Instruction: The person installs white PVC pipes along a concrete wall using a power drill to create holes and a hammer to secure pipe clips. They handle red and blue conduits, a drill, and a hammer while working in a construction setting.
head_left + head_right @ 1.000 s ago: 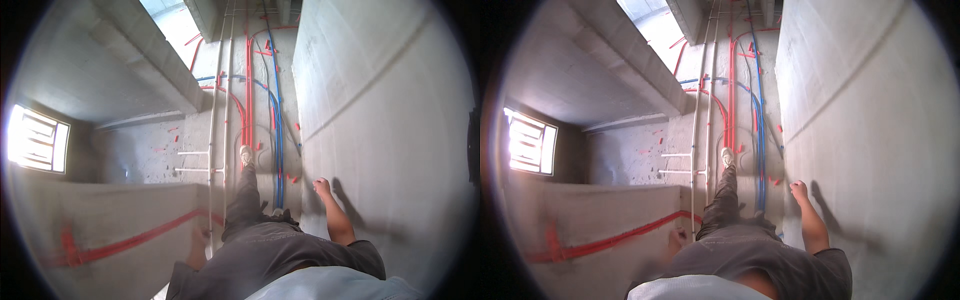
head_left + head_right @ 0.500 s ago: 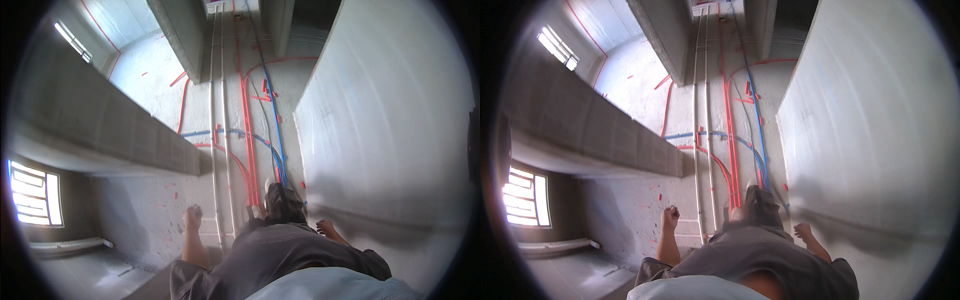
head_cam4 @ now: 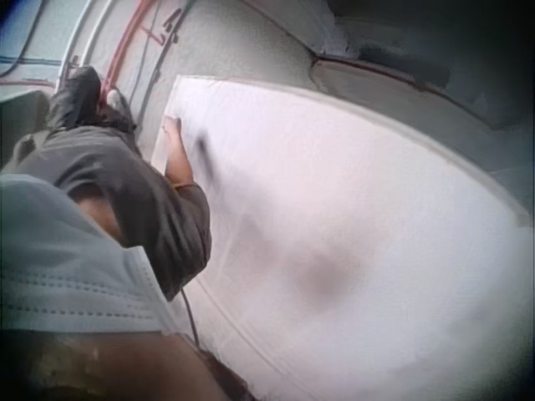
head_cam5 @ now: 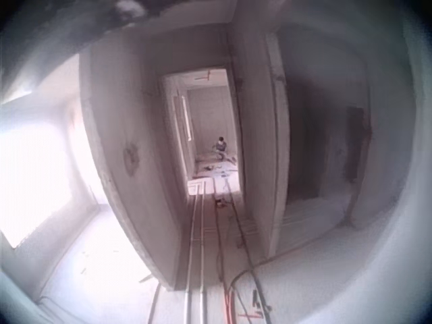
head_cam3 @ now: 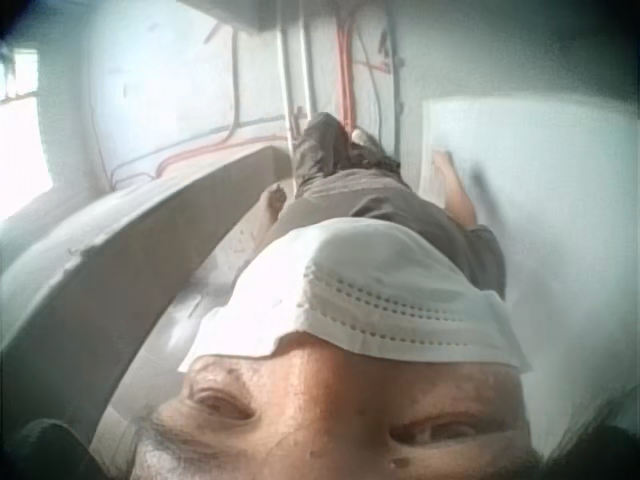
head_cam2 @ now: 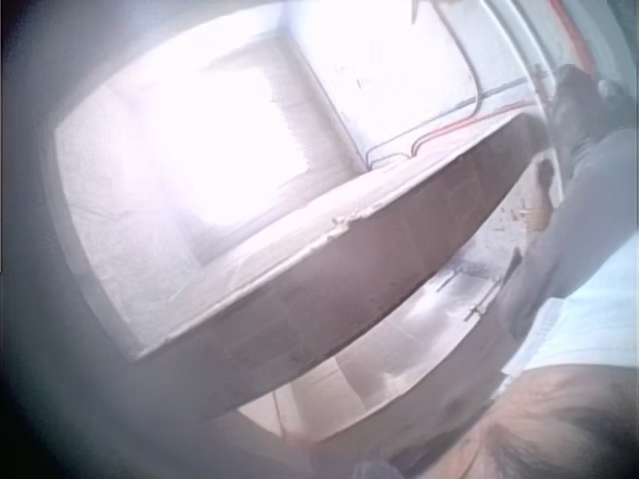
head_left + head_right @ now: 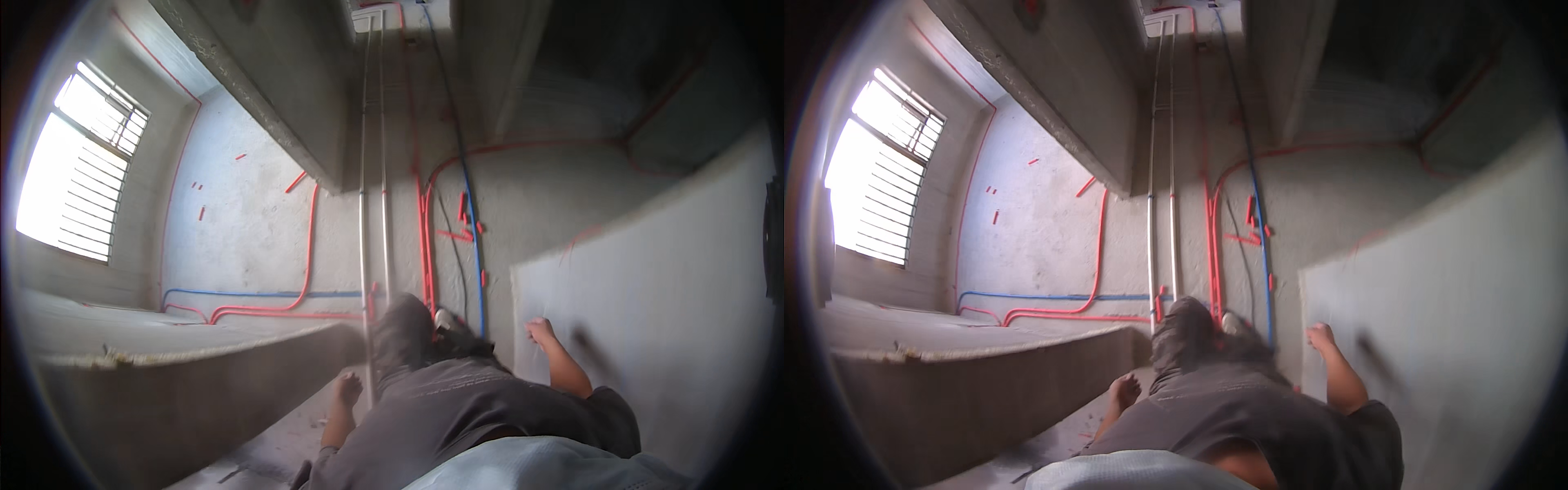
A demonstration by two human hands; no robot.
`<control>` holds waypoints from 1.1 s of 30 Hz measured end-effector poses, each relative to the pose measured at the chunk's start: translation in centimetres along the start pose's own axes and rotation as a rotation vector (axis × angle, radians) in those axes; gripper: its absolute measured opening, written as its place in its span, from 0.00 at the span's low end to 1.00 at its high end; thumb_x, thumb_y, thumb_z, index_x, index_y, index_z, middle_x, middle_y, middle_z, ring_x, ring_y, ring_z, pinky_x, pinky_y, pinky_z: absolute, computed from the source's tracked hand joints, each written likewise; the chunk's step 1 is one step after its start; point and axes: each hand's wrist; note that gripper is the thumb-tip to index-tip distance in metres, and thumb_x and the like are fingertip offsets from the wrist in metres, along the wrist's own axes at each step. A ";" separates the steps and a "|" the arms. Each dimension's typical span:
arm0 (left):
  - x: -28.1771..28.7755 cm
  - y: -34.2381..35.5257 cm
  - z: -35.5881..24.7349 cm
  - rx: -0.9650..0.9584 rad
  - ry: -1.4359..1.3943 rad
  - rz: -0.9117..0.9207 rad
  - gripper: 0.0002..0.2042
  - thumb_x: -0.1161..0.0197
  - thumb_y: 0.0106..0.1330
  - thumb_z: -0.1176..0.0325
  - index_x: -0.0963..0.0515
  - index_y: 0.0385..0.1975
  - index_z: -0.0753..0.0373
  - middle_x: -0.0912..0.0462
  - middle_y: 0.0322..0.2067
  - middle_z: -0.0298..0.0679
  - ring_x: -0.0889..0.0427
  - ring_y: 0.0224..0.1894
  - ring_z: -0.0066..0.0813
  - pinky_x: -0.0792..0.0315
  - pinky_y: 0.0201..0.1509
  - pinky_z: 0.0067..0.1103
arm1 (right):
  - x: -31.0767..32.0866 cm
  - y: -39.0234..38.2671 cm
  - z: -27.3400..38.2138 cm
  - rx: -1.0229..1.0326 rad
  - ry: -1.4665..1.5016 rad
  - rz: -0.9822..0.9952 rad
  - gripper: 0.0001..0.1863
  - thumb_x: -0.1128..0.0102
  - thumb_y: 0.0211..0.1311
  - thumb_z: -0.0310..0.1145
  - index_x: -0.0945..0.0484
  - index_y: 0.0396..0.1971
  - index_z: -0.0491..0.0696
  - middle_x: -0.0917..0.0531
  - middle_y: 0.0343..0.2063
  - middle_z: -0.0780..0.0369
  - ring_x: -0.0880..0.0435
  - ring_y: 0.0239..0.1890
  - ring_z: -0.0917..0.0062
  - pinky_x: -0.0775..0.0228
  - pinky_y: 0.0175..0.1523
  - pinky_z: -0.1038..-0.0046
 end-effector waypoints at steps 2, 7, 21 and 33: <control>-2.9 3.2 -2.7 0.078 -0.051 0.100 0.07 0.42 0.74 0.72 0.27 0.30 0.57 0.32 0.21 0.29 0.32 0.21 0.24 0.38 0.24 0.23 | 1.6 5.3 12.8 0.150 0.106 -0.010 0.09 0.36 0.70 0.34 0.18 0.39 0.43 0.17 0.27 0.63 0.19 0.26 0.79 0.29 0.28 0.75; -10.9 17.1 -11.2 -0.003 0.185 -0.084 0.07 0.37 0.66 0.66 0.16 0.30 0.60 0.19 0.22 0.40 0.22 0.20 0.35 0.29 0.22 0.33 | 3.9 17.5 34.5 0.305 0.192 -0.084 0.06 0.39 0.74 0.32 0.18 0.42 0.45 0.16 0.31 0.64 0.19 0.27 0.82 0.28 0.27 0.78; -81.5 39.3 -64.5 -0.491 0.362 0.252 0.02 0.38 0.68 0.74 0.22 0.35 0.65 0.26 0.25 0.33 0.32 0.25 0.22 0.36 0.31 0.23 | 5.7 35.3 54.6 -0.397 0.396 0.104 0.09 0.42 0.78 0.41 0.19 0.43 0.52 0.17 0.31 0.65 0.16 0.23 0.78 0.31 0.22 0.80; -99.9 56.3 -74.7 -0.023 0.487 0.045 0.08 0.34 0.65 0.72 0.25 0.25 0.58 0.26 0.20 0.33 0.32 0.17 0.21 0.38 0.19 0.21 | 9.5 70.0 100.6 -0.038 0.204 0.175 0.14 0.41 0.73 0.45 0.17 0.46 0.51 0.14 0.36 0.64 0.13 0.34 0.73 0.23 0.39 0.67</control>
Point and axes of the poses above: each hand's wrist, its own y-axis towards the middle knuckle, its own x-axis out of the back of the hand, z = x × y
